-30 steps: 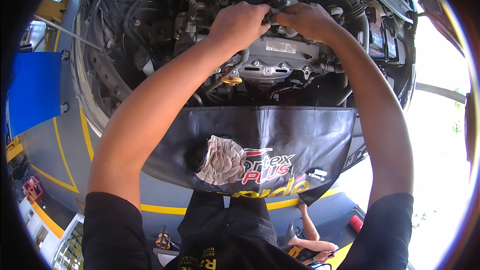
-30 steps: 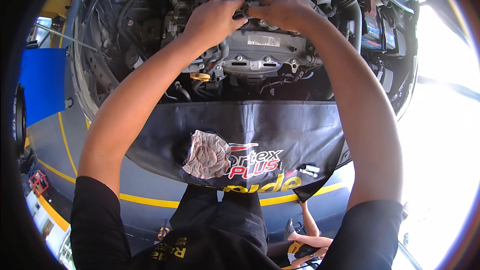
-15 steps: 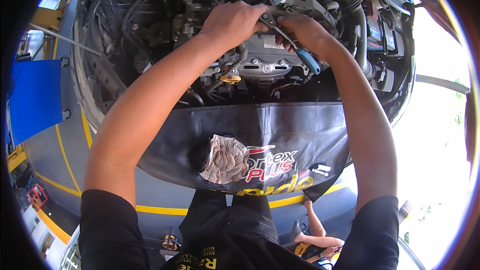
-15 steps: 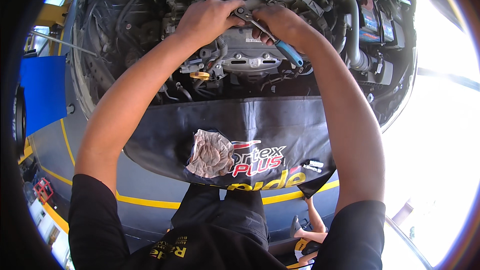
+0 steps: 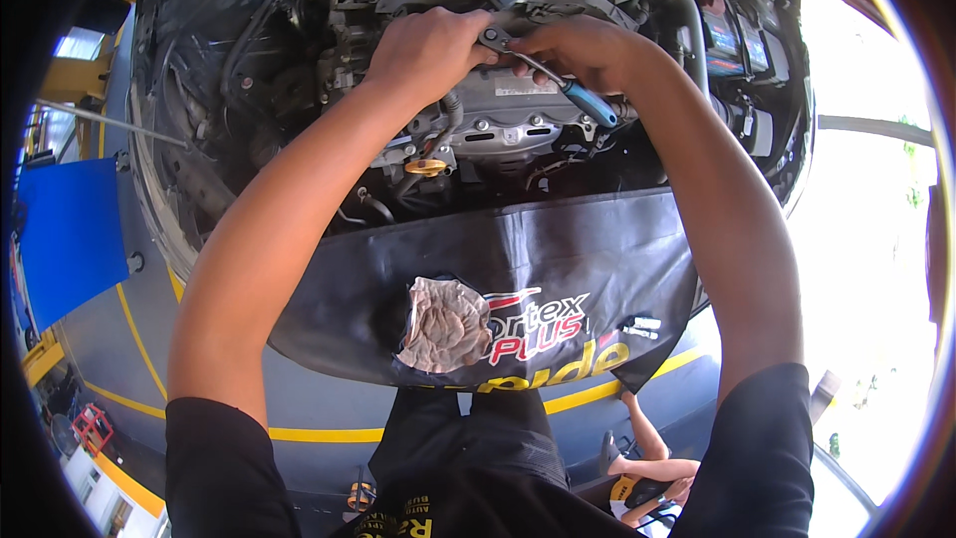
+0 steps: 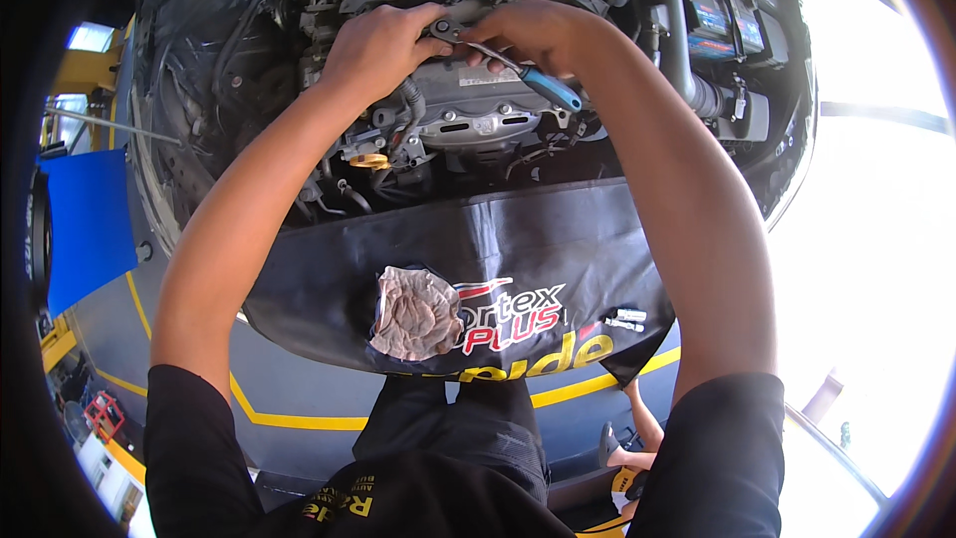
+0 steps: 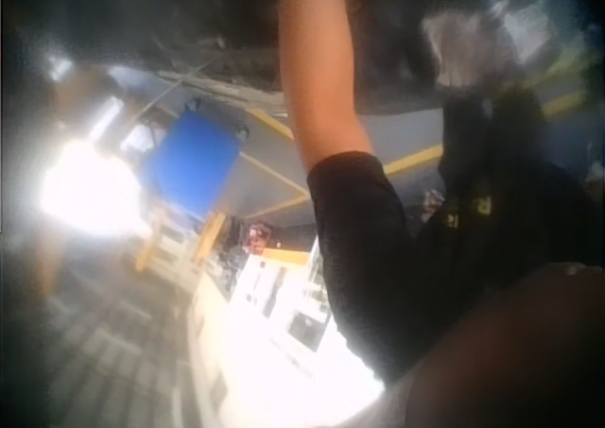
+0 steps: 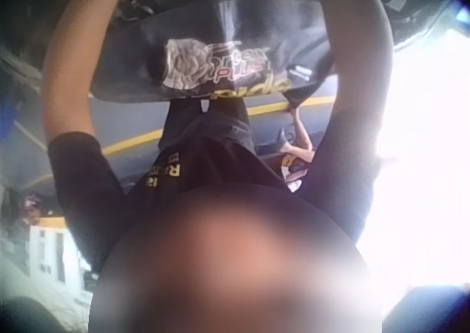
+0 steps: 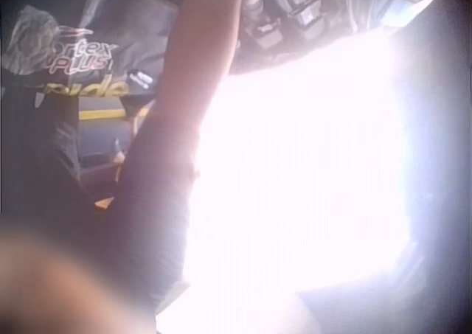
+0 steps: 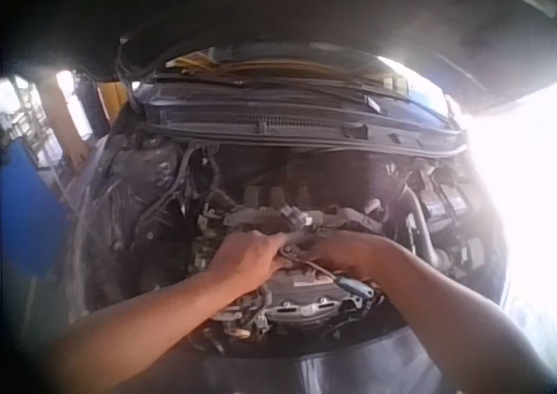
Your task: The person removes spark plugs from the engine using a socket wrench, cleans them with a rag, and reinstalls them one by one. The person also briefly walks to a tool cart to retrieve a rag before returning to the engine.
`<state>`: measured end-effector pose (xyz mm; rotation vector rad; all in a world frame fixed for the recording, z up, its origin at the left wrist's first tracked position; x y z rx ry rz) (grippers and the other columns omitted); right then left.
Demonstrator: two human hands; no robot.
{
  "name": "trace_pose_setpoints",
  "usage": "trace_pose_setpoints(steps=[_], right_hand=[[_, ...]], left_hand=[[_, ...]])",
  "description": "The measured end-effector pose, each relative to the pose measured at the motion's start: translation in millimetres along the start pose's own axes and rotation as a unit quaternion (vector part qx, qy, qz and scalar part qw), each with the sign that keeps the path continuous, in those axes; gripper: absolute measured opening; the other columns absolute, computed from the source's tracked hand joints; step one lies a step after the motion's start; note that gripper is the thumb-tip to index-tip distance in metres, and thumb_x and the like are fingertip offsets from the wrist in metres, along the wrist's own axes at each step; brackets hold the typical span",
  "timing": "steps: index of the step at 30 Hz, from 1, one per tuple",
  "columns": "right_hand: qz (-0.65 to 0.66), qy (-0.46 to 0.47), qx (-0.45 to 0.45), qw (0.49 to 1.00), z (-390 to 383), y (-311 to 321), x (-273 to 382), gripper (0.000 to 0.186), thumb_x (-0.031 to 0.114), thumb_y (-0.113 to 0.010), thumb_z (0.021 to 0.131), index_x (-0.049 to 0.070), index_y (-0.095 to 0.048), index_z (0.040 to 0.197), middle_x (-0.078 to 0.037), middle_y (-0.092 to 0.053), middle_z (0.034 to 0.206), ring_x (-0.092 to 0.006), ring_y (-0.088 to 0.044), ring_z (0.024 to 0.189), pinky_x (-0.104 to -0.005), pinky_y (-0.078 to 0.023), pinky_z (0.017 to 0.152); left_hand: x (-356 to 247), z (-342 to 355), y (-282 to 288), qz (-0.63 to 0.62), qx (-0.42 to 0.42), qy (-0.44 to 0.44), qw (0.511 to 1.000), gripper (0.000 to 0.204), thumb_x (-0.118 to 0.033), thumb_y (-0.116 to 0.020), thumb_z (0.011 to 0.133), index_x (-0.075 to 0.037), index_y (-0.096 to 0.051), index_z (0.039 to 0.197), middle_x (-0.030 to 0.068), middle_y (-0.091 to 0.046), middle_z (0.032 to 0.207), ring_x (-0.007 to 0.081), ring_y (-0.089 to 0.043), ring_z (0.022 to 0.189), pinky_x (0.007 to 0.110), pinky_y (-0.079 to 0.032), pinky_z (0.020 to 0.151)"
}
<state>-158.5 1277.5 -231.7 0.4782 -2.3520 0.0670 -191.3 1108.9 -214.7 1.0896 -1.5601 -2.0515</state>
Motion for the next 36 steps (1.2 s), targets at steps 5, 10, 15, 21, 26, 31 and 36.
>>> trace_pose_setpoints(steps=[5, 10, 15, 21, 26, 31, 36], right_hand=[[-0.031, -0.052, 0.021, 0.998, 11, 7, 4, 0.021, 0.029, -0.067, 0.094, 0.008, -0.072, 0.099, 0.000, -0.068, 0.089, -0.0143, -0.053, 0.080, -0.0281, -0.040, 0.080], [-0.065, -0.047, 0.041, 0.996, 16, 9, 3, 0.015, 0.031, -0.070, 0.091, 0.016, -0.073, 0.094, 0.006, -0.069, 0.089, -0.0103, -0.050, 0.073, -0.0278, -0.037, 0.081], [-0.030, -0.069, 0.056, 0.996, 16, 5, 5, 0.018, 0.026, -0.072, 0.091, 0.010, -0.072, 0.099, 0.002, -0.068, 0.088, -0.0127, -0.050, 0.077, -0.0267, -0.040, 0.080], [-0.349, 0.084, -0.022, 0.933, -7, -6, 36, 0.035, 0.035, -0.069, 0.094, 0.006, -0.066, 0.114, -0.004, -0.070, 0.093, -0.0170, -0.064, 0.081, -0.0341, -0.049, 0.075], [-0.619, 0.241, -0.184, 0.725, -15, -24, 37, 0.042, 0.039, -0.060, 0.099, 0.009, -0.050, 0.128, -0.017, -0.069, 0.097, -0.0390, -0.069, 0.094, -0.0508, -0.054, 0.082], [-0.619, 0.385, -0.230, 0.645, -15, -24, 30, 0.041, 0.042, -0.054, 0.102, 0.009, -0.050, 0.124, -0.017, -0.066, 0.100, -0.0405, -0.068, 0.094, -0.0510, -0.054, 0.077], [-0.568, 0.273, -0.269, 0.729, -7, -32, 17, 0.038, 0.042, -0.052, 0.103, 0.006, -0.049, 0.115, -0.020, -0.072, 0.088, -0.0405, -0.071, 0.085, -0.0525, -0.056, 0.074]], left_hand=[[-4, -3, -3, -0.015, 0.008, 0.024, 1.000, 0.044, -0.042, -0.073, 0.087, -0.015, -0.068, 0.121, 0.0173, -0.072, 0.083, 0.0379, -0.070, 0.086, 0.047, -0.055, 0.073], [-2, -3, -3, -0.018, 0.001, 0.039, 0.999, 0.044, -0.042, -0.075, 0.086, -0.014, -0.069, 0.119, 0.0179, -0.072, 0.083, 0.0380, -0.070, 0.086, 0.047, -0.055, 0.074], [0, -5, -2, -0.020, -0.014, 0.024, 0.999, 0.043, -0.039, -0.075, 0.085, -0.013, -0.070, 0.118, 0.0180, -0.073, 0.085, 0.0374, -0.071, 0.087, 0.047, -0.055, 0.075], [0, -3, 0, -0.021, -0.011, 0.046, 0.999, 0.038, -0.036, -0.074, 0.086, -0.011, -0.069, 0.114, 0.0167, -0.073, 0.090, 0.0362, -0.071, 0.088, 0.047, -0.056, 0.075], [-2, -1, -6, 0.000, -0.004, 0.053, 0.999, 0.034, -0.035, -0.073, 0.088, -0.007, -0.065, 0.105, 0.0165, -0.073, 0.090, 0.0369, -0.071, 0.088, 0.047, -0.057, 0.073], [-4, -4, -5, 0.003, -0.043, -0.004, 0.999, 0.030, -0.031, -0.073, 0.089, -0.005, -0.063, 0.100, 0.0177, -0.072, 0.087, 0.0387, -0.070, 0.086, 0.049, -0.056, 0.071], [2, -1, -6, 0.032, -0.039, -0.017, 0.999, 0.020, -0.020, -0.070, 0.089, -0.007, -0.063, 0.103, 0.0176, -0.071, 0.086, 0.0383, -0.070, 0.084, 0.049, -0.056, 0.070]])
Point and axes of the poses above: each hand's wrist, its own z-axis towards the middle knuckle, its own y-axis out of the back of the hand, x = y × z, the point moved 5 cm from there along z, towards the middle knuckle
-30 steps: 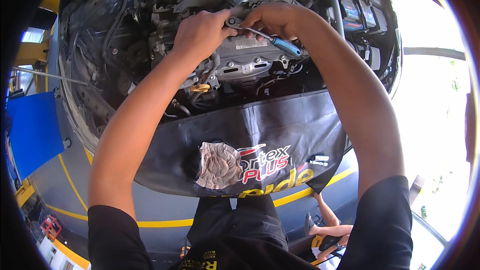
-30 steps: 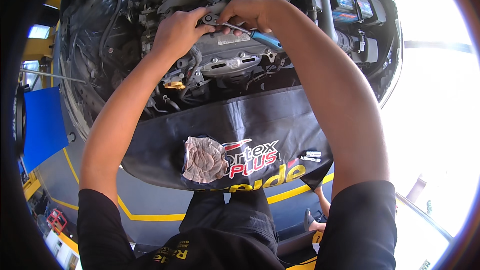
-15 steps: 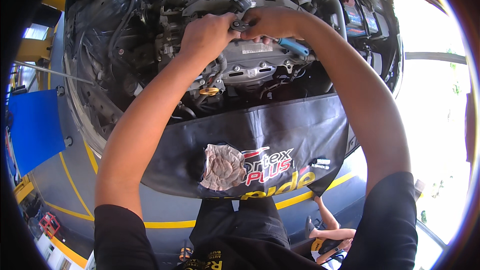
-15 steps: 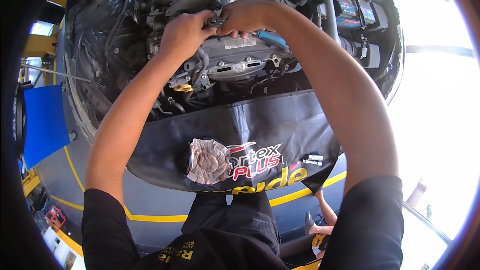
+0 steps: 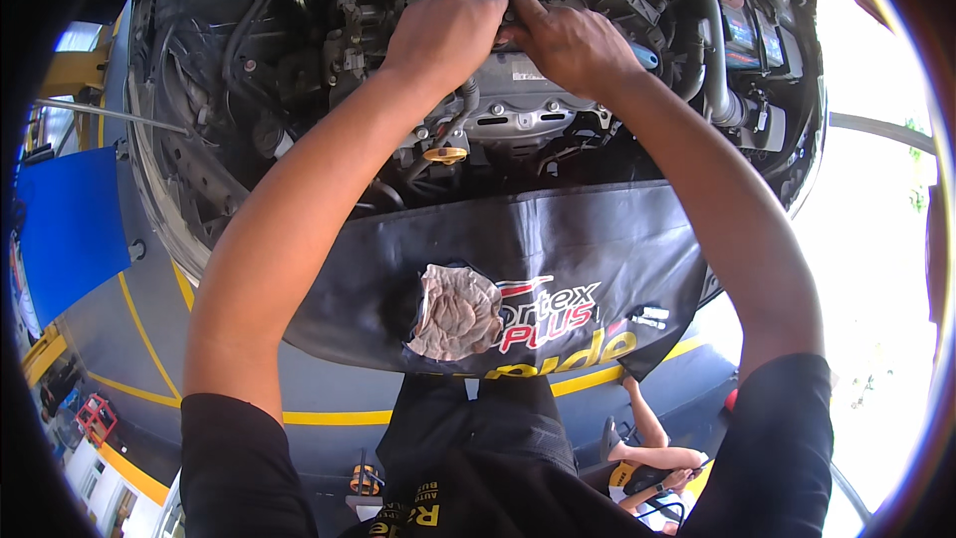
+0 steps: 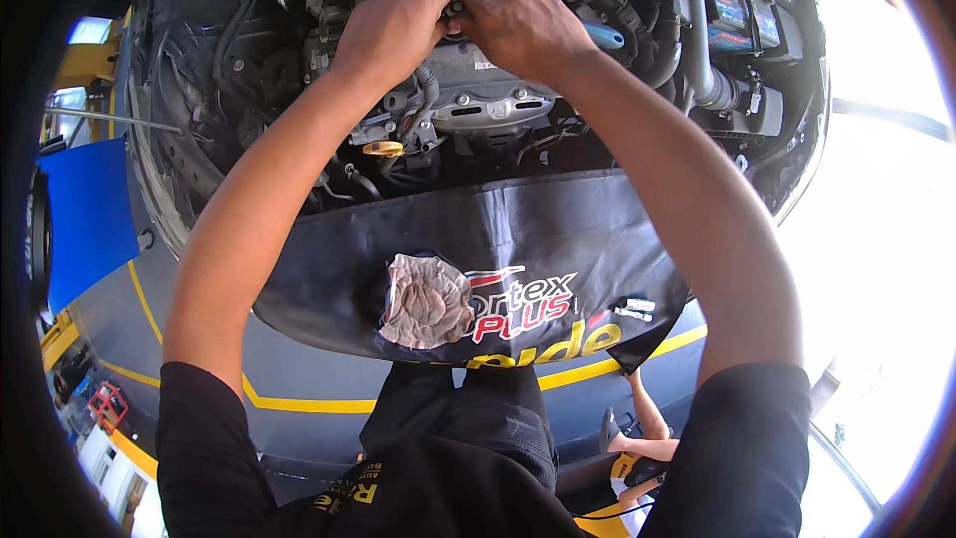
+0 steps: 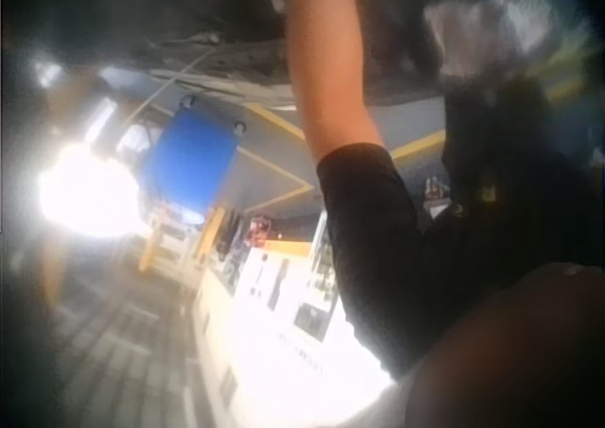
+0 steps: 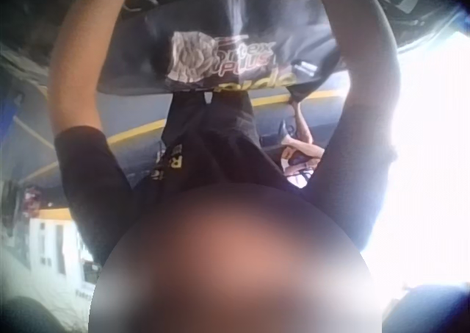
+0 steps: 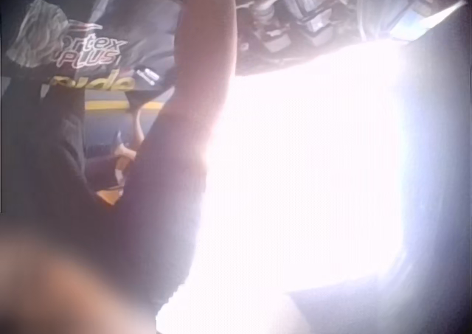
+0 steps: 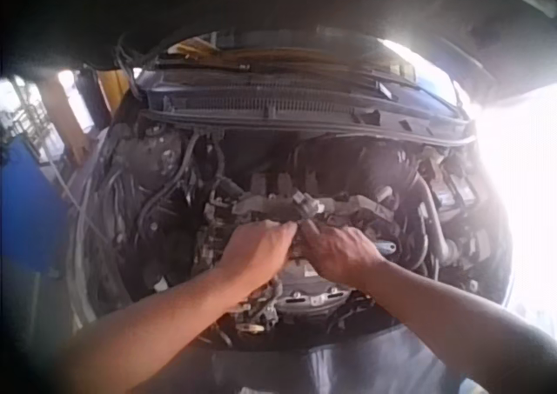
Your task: The person removes spark plugs from the engine using a socket wrench, cleans them with a rag, and reinstalls them one by one. The person also briefly walks to a tool cart to retrieve a rag before returning to the engine.
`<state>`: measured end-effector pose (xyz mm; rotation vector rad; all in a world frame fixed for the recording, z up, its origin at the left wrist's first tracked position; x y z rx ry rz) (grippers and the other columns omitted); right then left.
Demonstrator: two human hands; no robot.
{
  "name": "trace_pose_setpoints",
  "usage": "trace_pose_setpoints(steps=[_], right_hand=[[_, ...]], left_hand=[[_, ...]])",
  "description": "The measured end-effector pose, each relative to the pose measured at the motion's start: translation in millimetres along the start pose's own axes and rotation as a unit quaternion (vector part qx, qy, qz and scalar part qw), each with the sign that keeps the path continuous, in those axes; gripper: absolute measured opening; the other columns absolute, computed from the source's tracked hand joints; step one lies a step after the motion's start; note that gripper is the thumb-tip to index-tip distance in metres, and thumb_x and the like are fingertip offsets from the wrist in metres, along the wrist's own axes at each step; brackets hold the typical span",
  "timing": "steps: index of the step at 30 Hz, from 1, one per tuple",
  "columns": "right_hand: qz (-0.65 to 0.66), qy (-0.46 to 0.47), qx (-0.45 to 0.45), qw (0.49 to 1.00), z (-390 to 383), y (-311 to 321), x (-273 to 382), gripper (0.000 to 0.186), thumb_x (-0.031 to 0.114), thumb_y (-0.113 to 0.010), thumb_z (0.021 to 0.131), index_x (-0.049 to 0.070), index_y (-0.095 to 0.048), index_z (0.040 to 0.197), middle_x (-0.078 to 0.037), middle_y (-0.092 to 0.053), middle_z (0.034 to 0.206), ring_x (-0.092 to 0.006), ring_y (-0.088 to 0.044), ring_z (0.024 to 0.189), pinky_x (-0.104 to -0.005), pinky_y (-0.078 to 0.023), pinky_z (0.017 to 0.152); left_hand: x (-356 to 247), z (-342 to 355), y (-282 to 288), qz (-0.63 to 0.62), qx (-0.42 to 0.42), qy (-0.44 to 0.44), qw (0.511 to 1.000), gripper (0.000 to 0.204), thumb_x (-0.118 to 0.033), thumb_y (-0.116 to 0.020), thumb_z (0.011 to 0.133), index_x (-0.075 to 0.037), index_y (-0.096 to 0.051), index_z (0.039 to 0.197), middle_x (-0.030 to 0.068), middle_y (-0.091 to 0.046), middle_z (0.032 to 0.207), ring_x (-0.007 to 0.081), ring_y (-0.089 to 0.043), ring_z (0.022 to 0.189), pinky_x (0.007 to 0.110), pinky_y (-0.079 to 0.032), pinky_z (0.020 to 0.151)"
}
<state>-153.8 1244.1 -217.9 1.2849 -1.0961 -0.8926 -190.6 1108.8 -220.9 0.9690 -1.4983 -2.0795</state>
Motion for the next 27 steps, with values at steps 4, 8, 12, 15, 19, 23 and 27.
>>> trace_pose_setpoints(steps=[4, 8, 12, 15, 19, 23, 27], right_hand=[[0.025, -0.066, -0.067, 0.995, -5, -4, 15, 0.039, 0.044, -0.053, 0.102, 0.007, -0.048, 0.111, -0.018, -0.071, 0.075, -0.0416, -0.071, 0.075, -0.0517, -0.056, 0.067], [0.030, -0.130, -0.094, 0.987, -7, -13, 18, 0.038, 0.043, -0.058, 0.099, 0.007, -0.049, 0.108, -0.018, -0.071, 0.075, -0.0398, -0.072, 0.074, -0.0501, -0.057, 0.065], [0.042, -0.163, -0.105, 0.980, -8, -20, 22, 0.037, 0.042, -0.060, 0.098, 0.008, -0.050, 0.108, -0.020, -0.072, 0.078, -0.0405, -0.072, 0.076, -0.0502, -0.057, 0.065], [0.051, -0.129, -0.091, 0.986, -5, -9, 18, 0.038, 0.043, -0.060, 0.098, 0.009, -0.052, 0.112, -0.022, -0.072, 0.079, -0.0415, -0.072, 0.076, -0.0510, -0.056, 0.064], [-0.068, 0.154, -0.088, 0.982, 1, 21, 2, 0.040, 0.040, -0.060, 0.098, 0.009, -0.059, 0.123, -0.016, -0.070, 0.101, -0.0360, -0.067, 0.100, -0.0525, -0.049, 0.088], [-0.066, 0.216, -0.077, 0.971, 8, 14, -18, 0.039, 0.039, -0.060, 0.098, 0.013, -0.059, 0.127, -0.009, -0.068, 0.110, -0.0330, -0.065, 0.104, -0.0484, -0.050, 0.087], [-0.044, 0.142, -0.094, 0.984, 10, -2, -20, 0.038, 0.042, -0.058, 0.099, 0.017, -0.057, 0.128, -0.010, -0.070, 0.104, -0.0339, -0.068, 0.098, -0.0481, -0.054, 0.079]], left_hand=[[4, 1, -1, 0.026, -0.027, -0.027, 0.999, 0.025, -0.016, -0.069, 0.088, -0.011, -0.065, 0.112, 0.0151, -0.072, 0.091, 0.0359, -0.070, 0.087, 0.048, -0.056, 0.070], [9, 0, -4, 0.020, -0.031, -0.031, 0.999, 0.035, -0.014, -0.068, 0.087, -0.015, -0.064, 0.121, 0.0111, -0.073, 0.096, 0.0336, -0.070, 0.089, 0.047, -0.056, 0.071], [9, 0, -2, 0.005, -0.031, -0.039, 0.999, 0.037, -0.013, -0.068, 0.086, -0.015, -0.064, 0.123, 0.0102, -0.073, 0.097, 0.0335, -0.070, 0.090, 0.046, -0.056, 0.071], [9, 0, -2, 0.010, -0.014, -0.033, 0.999, 0.035, -0.017, -0.070, 0.085, -0.015, -0.064, 0.120, 0.0096, -0.073, 0.097, 0.0330, -0.070, 0.090, 0.046, -0.056, 0.072], [-1, -5, 0, 0.013, -0.076, -0.088, 0.993, 0.028, -0.027, -0.074, 0.085, -0.010, -0.065, 0.105, 0.0072, -0.068, 0.091, 0.0295, -0.068, 0.094, 0.043, -0.056, 0.075], [-1, -8, -5, 0.033, -0.093, -0.059, 0.993, 0.025, -0.028, -0.072, 0.087, -0.007, -0.065, 0.096, 0.0067, -0.068, 0.090, 0.0281, -0.068, 0.093, 0.041, -0.056, 0.075], [-2, -6, -7, 0.040, -0.088, -0.030, 0.995, 0.022, -0.026, -0.071, 0.087, -0.007, -0.063, 0.094, 0.0090, -0.070, 0.092, 0.0289, -0.069, 0.092, 0.043, -0.055, 0.077]])
Point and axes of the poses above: each hand's wrist, its own z-axis towards the middle knuckle, its own y-axis out of the back of the hand, x = y × z, the point moved 5 cm from there along z, towards the middle knuckle
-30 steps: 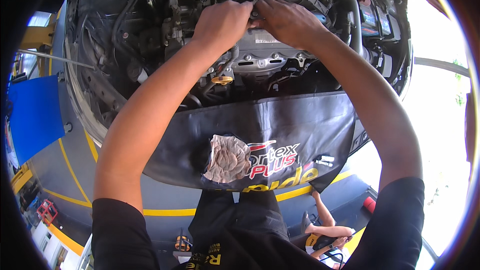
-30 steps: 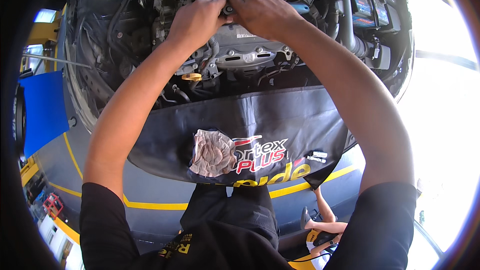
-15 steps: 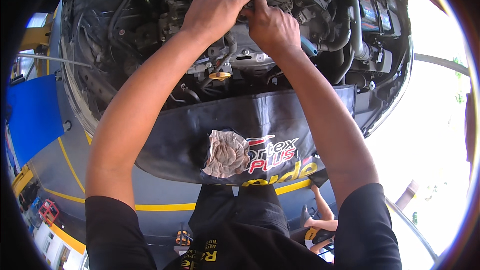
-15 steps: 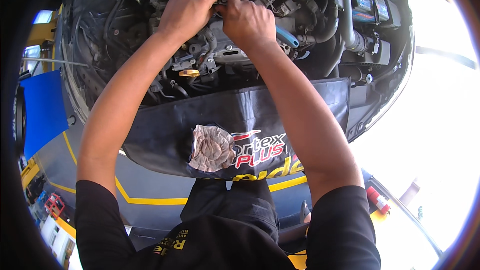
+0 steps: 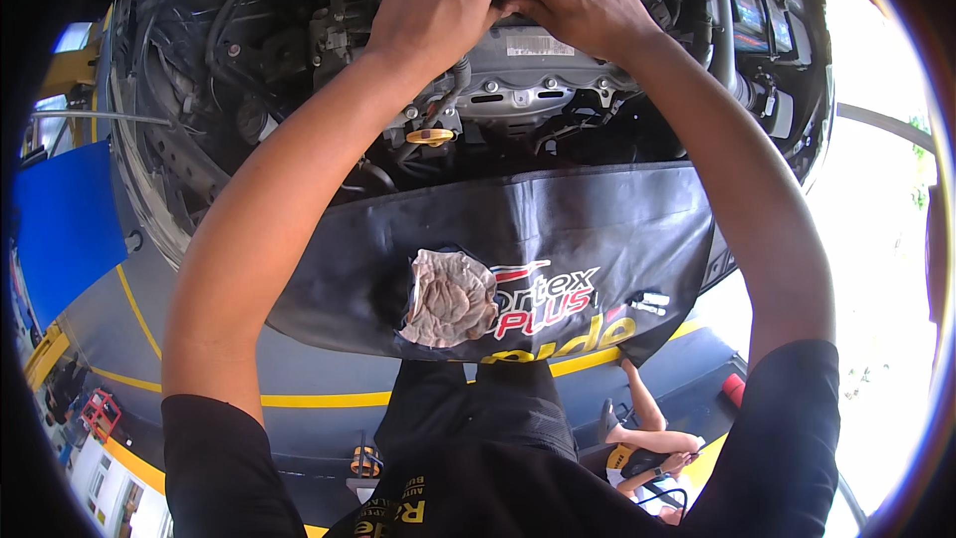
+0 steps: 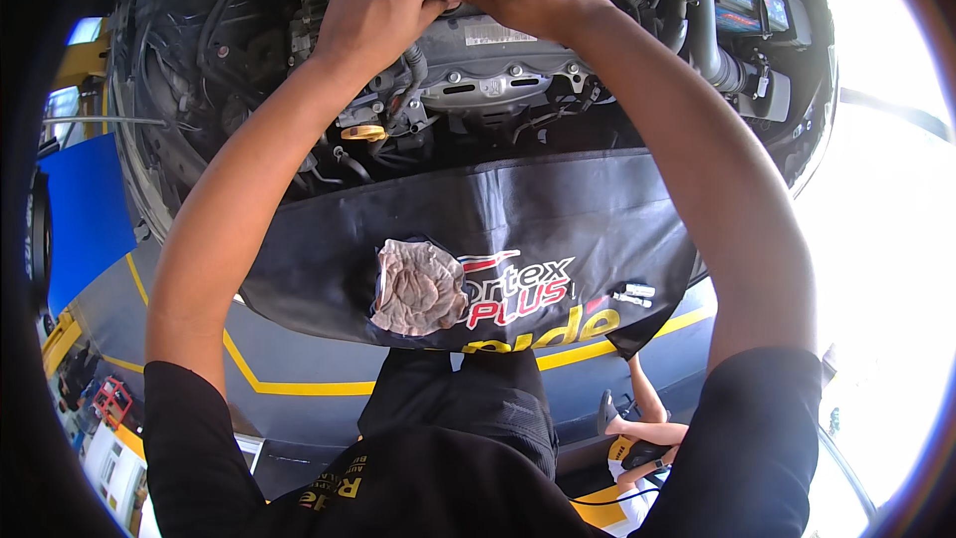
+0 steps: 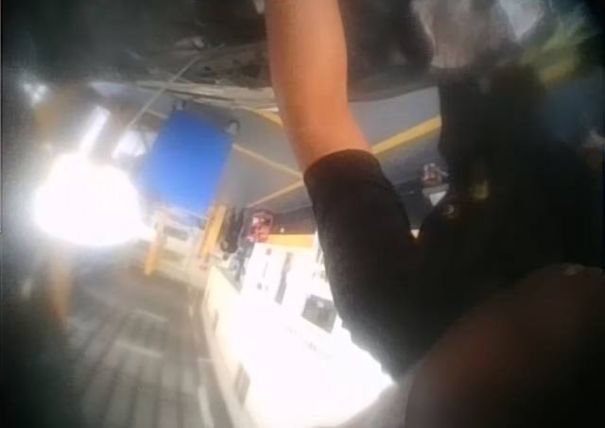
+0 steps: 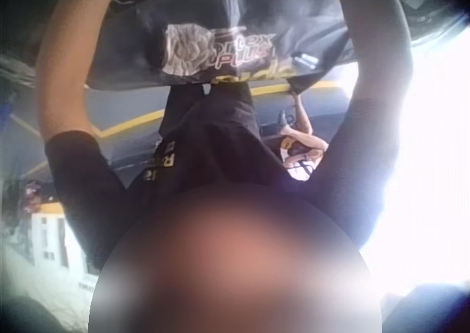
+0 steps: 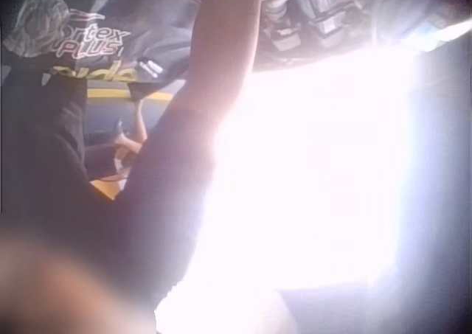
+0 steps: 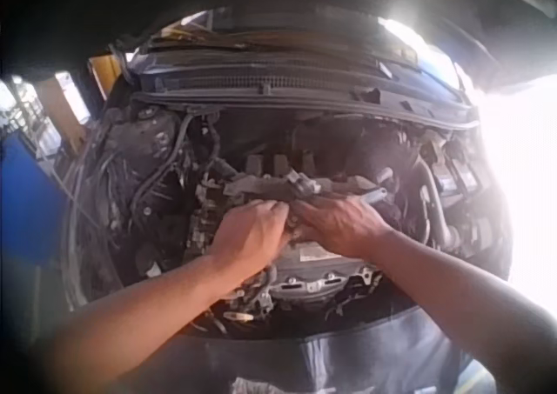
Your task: The person removes spark plugs from the engine using a socket wrench, cleans them with a rag, and reinstalls them one by one. The person also briefly walks to a tool cart to retrieve a rag before returning to the engine.
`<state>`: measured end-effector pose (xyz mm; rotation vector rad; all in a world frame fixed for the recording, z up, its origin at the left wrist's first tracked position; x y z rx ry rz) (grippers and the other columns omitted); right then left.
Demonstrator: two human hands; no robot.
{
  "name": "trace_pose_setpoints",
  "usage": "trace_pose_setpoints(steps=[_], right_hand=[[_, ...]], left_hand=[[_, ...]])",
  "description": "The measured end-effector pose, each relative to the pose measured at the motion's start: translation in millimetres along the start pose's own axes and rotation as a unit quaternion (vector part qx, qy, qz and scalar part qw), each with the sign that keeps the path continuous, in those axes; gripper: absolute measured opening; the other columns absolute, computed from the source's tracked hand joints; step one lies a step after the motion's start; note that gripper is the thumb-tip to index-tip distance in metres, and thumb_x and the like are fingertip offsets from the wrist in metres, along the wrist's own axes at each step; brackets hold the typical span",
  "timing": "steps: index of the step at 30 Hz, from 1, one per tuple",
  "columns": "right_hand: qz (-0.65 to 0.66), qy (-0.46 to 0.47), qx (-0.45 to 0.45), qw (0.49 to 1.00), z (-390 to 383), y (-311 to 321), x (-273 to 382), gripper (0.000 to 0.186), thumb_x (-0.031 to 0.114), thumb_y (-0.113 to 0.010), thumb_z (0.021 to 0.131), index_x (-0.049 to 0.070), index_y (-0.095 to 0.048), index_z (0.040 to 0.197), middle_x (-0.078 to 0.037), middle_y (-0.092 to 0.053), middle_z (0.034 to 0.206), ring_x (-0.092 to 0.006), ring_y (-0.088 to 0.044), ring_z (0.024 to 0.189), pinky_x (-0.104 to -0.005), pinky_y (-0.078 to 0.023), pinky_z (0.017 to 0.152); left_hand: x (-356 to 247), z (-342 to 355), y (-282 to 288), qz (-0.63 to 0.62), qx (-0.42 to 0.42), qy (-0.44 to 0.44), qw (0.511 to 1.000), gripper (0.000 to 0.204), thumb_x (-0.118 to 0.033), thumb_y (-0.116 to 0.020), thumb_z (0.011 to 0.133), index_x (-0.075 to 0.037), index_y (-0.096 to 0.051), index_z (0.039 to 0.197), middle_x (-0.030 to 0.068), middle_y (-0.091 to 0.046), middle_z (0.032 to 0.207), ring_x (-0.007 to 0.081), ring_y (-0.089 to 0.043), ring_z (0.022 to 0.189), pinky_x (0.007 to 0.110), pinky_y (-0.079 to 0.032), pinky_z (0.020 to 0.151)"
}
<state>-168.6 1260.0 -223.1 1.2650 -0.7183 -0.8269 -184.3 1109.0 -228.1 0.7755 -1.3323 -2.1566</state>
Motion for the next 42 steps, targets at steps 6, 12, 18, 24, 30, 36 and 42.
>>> trace_pose_setpoints(steps=[6, 12, 18, 24, 30, 36, 42], right_hand=[[0.029, -0.016, -0.040, 0.999, 1, 4, 6, 0.038, 0.038, -0.066, 0.091, 0.012, -0.057, 0.118, -0.015, -0.069, 0.094, -0.0364, -0.069, 0.088, -0.0497, -0.054, 0.075], [0.018, -0.058, -0.063, 0.996, -1, 3, 14, 0.029, 0.026, -0.062, 0.089, 0.012, -0.055, 0.113, -0.016, -0.069, 0.093, -0.0368, -0.069, 0.089, -0.0487, -0.054, 0.080], [0.003, -0.086, -0.066, 0.994, -1, 1, 17, 0.028, 0.020, -0.060, 0.087, 0.011, -0.055, 0.113, -0.017, -0.069, 0.094, -0.0372, -0.069, 0.093, -0.0492, -0.053, 0.083], [-0.031, -0.131, -0.026, 0.991, -1, -5, 19, 0.034, 0.036, -0.061, 0.095, 0.013, -0.056, 0.118, -0.016, -0.070, 0.093, -0.0385, -0.069, 0.092, -0.0503, -0.053, 0.080], [0.010, -0.060, 0.001, 0.998, 1, 7, 11, 0.043, 0.051, -0.059, 0.097, 0.013, -0.057, 0.118, -0.017, -0.070, 0.092, -0.0387, -0.068, 0.095, -0.0520, -0.052, 0.083], [0.124, -0.117, 0.103, 0.980, 12, 108, 13, 0.045, 0.044, -0.059, 0.098, 0.006, -0.061, 0.122, -0.018, -0.070, 0.092, -0.0367, -0.069, 0.089, -0.0471, -0.053, 0.080], [0.269, -0.223, -0.158, 0.923, -68, 239, 55, 0.048, 0.044, -0.061, 0.099, 0.000, -0.064, 0.119, -0.018, -0.070, 0.088, -0.0312, -0.068, 0.087, -0.0405, -0.053, 0.077]], left_hand=[[-2, 4, 1, 0.013, -0.026, 0.001, 1.000, 0.014, -0.014, -0.063, 0.085, -0.004, -0.062, 0.095, 0.0164, -0.070, 0.091, 0.0367, -0.068, 0.090, 0.046, -0.052, 0.087], [-3, 3, 3, 0.022, -0.060, -0.005, 0.998, 0.014, -0.013, -0.064, 0.083, -0.004, -0.062, 0.094, 0.0162, -0.071, 0.089, 0.0357, -0.068, 0.089, 0.051, -0.050, 0.085], [0, 5, 0, 0.020, -0.036, -0.010, 0.999, 0.013, -0.011, -0.062, 0.083, -0.004, -0.063, 0.093, 0.0158, -0.071, 0.088, 0.0341, -0.069, 0.092, 0.050, -0.049, 0.084], [5, 2, -10, 0.058, -0.006, -0.032, 0.998, 0.014, -0.019, -0.064, 0.089, -0.007, -0.065, 0.095, 0.0084, -0.072, 0.088, 0.0270, -0.071, 0.088, 0.044, -0.052, 0.081], [0, 8, -1, 0.002, 0.004, -0.009, 1.000, 0.015, -0.019, -0.069, 0.086, -0.008, -0.066, 0.095, 0.0089, -0.072, 0.090, 0.0291, -0.070, 0.092, 0.045, -0.050, 0.082], [-12, 18, 59, -0.151, -0.015, 0.078, 0.985, 0.025, -0.023, -0.076, 0.089, -0.004, -0.066, 0.103, 0.0066, -0.070, 0.090, 0.0207, -0.062, 0.074, 0.033, -0.051, 0.068], [-101, 19, 110, -0.438, -0.142, -0.006, 0.888, 0.024, -0.015, -0.068, 0.097, -0.002, -0.062, 0.116, 0.0050, -0.067, 0.092, 0.0155, -0.064, 0.087, 0.033, -0.050, 0.083]])
Point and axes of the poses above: each hand's wrist, its own z-axis towards the middle knuckle, its own y-axis out of the back of the hand, x = y × z, the point moved 5 cm from there along z, towards the middle knuckle
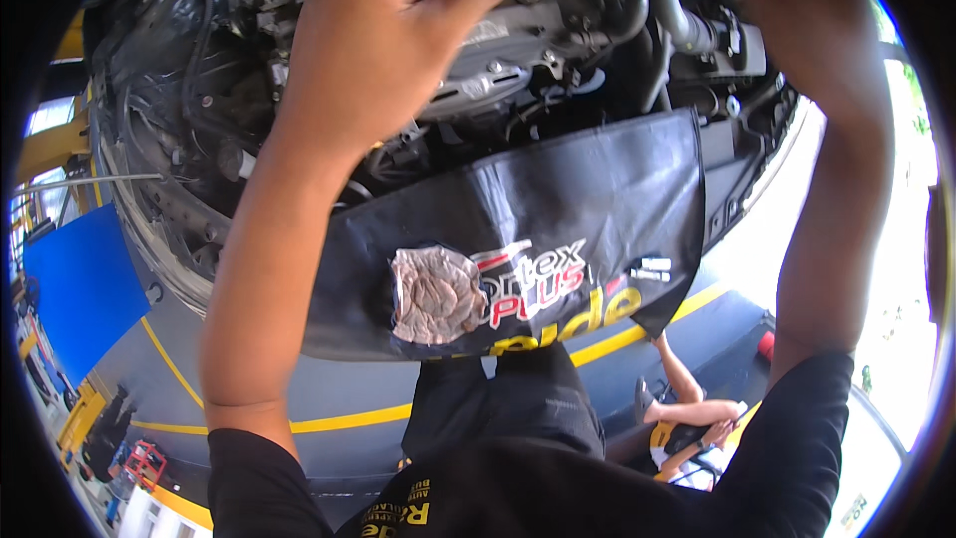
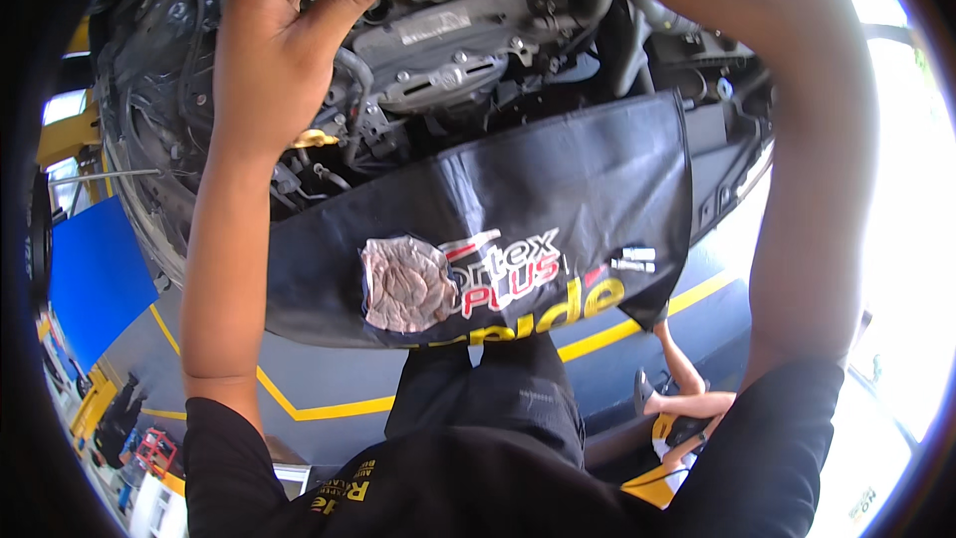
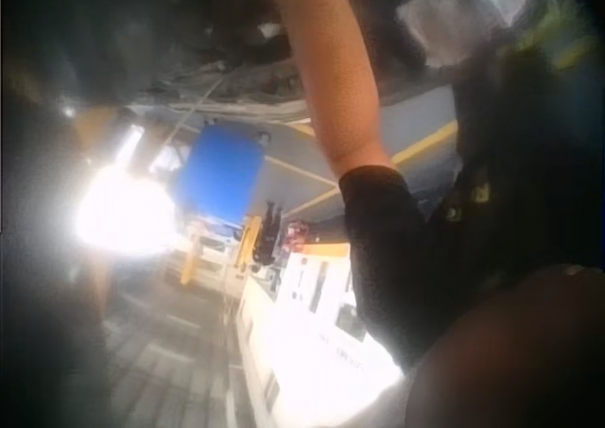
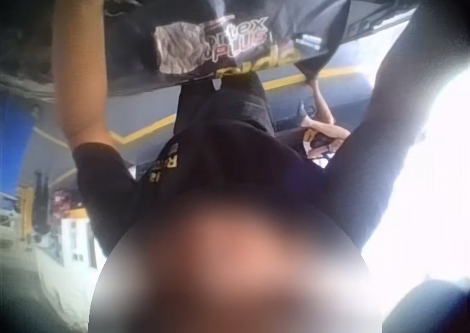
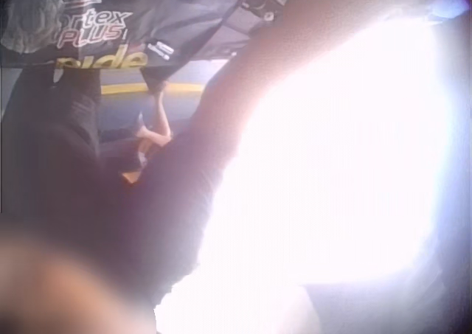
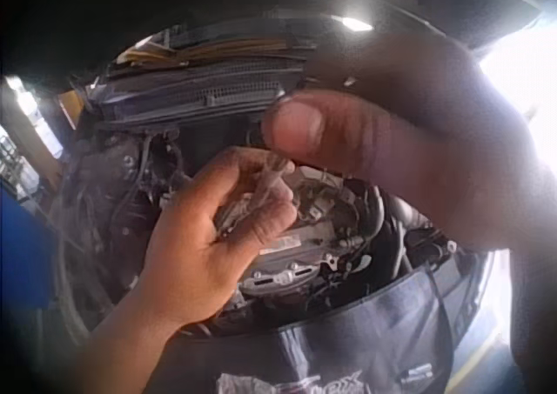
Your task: The person removes spark plugs from the engine using a socket wrench, cleans them with a rag, and reinstalls them one by one. The person also briefly walks to a tool cart to retrieve a rag before returning to the engine.
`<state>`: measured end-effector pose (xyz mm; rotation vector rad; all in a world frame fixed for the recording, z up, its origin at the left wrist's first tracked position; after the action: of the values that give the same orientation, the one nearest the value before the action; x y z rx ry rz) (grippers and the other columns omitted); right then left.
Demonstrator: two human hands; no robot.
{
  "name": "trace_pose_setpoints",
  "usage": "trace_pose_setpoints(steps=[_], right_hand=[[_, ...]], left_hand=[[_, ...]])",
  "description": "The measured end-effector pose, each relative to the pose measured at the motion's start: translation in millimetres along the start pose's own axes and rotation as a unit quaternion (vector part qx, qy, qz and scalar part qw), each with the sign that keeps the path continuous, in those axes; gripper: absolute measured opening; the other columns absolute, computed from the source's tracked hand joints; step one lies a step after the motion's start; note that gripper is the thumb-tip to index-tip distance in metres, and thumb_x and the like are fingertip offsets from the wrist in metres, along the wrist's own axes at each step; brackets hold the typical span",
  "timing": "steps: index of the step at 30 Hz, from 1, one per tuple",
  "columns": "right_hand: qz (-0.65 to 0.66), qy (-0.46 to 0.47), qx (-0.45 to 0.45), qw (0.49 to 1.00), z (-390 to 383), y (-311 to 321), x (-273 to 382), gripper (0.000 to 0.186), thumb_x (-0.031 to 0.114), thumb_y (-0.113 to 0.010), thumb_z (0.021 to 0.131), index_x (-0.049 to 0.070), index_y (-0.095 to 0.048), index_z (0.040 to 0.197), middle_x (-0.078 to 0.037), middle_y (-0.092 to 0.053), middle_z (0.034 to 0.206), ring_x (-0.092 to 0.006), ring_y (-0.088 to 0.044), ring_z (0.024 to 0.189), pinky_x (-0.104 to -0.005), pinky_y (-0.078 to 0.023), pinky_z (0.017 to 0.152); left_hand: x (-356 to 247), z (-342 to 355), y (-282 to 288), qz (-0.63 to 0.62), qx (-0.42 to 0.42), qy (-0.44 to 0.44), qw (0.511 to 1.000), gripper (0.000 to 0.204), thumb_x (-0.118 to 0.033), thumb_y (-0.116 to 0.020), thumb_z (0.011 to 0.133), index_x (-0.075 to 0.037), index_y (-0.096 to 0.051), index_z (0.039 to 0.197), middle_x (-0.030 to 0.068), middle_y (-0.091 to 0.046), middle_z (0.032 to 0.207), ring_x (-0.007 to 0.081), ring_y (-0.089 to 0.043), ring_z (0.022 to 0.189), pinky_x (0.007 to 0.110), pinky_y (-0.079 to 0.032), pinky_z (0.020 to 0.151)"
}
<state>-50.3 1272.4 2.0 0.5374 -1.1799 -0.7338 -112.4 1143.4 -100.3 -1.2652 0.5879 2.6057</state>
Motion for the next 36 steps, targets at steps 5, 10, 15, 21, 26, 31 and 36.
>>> trace_pose_setpoints(steps=[5, 10, 15, 21, 26, 31, 36], right_hand=[[0.091, -0.169, -0.016, 0.981, -108, 77, -78, 0.050, 0.055, -0.052, 0.102, 0.005, -0.058, 0.106, -0.002, -0.054, 0.076, -0.0125, -0.048, 0.068, -0.0282, -0.036, 0.061], [0.165, -0.483, -0.012, 0.860, -214, 22, -137, 0.046, 0.053, -0.056, 0.102, 0.011, -0.056, 0.083, 0.004, -0.048, 0.065, -0.0042, -0.042, 0.054, -0.0243, -0.029, 0.048], [0.227, -0.289, 0.046, 0.929, -174, 4, -103, 0.052, 0.047, -0.066, 0.097, -0.004, -0.060, 0.107, -0.001, -0.051, 0.073, -0.0122, -0.049, 0.063, -0.0275, -0.038, 0.056], [-0.079, 0.007, 0.001, 0.997, -30, -6, -44, 0.047, 0.036, -0.066, 0.099, -0.001, -0.061, 0.126, -0.022, -0.069, 0.093, -0.0316, -0.068, 0.084, -0.0393, -0.050, 0.074], [-0.130, -0.003, 0.101, 0.986, 29, -59, -44, 0.044, 0.042, -0.063, 0.099, 0.001, -0.066, 0.114, -0.019, -0.072, 0.096, -0.0339, -0.069, 0.082, -0.0437, -0.053, 0.074], [-0.150, 0.080, -0.004, 0.985, 41, -94, -51, 0.040, 0.041, -0.067, 0.096, 0.006, -0.064, 0.117, -0.023, -0.071, 0.089, -0.0459, -0.067, 0.083, -0.0509, -0.052, 0.071], [-0.158, 0.044, 0.002, 0.986, 44, -94, -57, 0.046, 0.043, -0.068, 0.095, 0.004, -0.065, 0.118, -0.025, -0.071, 0.094, -0.0451, -0.067, 0.092, -0.0493, -0.053, 0.079]], left_hand=[[-53, -58, -63, -0.093, 0.123, 0.062, 0.986, 0.032, -0.024, -0.072, 0.097, -0.005, -0.062, 0.121, 0.0039, -0.066, 0.086, 0.0096, -0.056, 0.071, 0.026, -0.049, 0.070], [-53, -166, -102, -0.138, 0.394, 0.399, 0.817, 0.032, -0.035, -0.061, 0.102, -0.004, -0.061, 0.111, 0.0175, -0.067, 0.085, 0.0273, -0.070, 0.080, 0.039, -0.051, 0.071], [-27, -131, -59, 0.037, 0.324, 0.278, 0.904, 0.025, -0.024, -0.068, 0.096, -0.005, -0.070, 0.110, 0.0108, -0.066, 0.103, 0.0300, -0.067, 0.095, 0.038, -0.052, 0.080], [22, -18, 9, 0.161, 0.221, 0.125, 0.954, 0.028, -0.021, -0.074, 0.090, -0.004, -0.071, 0.112, 0.0091, -0.067, 0.109, 0.0245, -0.066, 0.103, 0.035, -0.049, 0.091], [73, 4, 30, 0.205, 0.188, 0.171, 0.945, 0.031, -0.020, -0.075, 0.087, -0.003, -0.068, 0.113, 0.0129, -0.072, 0.097, 0.0292, -0.069, 0.092, 0.038, -0.051, 0.086], [111, 0, 35, 0.264, 0.146, 0.118, 0.946, 0.031, -0.023, -0.074, 0.086, -0.003, -0.069, 0.109, 0.0187, -0.071, 0.096, 0.0369, -0.068, 0.093, 0.044, -0.051, 0.084], [91, -1, 36, 0.265, 0.131, 0.180, 0.938, 0.033, -0.021, -0.071, 0.089, -0.004, -0.069, 0.117, 0.0194, -0.072, 0.096, 0.0329, -0.071, 0.096, 0.044, -0.053, 0.083]])
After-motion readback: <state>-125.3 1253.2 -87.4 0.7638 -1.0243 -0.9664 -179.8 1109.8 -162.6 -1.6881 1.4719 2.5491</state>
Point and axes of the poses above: each hand's wrist, its own z-axis towards the middle knuckle, its own y-axis out of the back of the hand, x = y × z, the point moved 5 cm from there along z, towards the middle knuckle
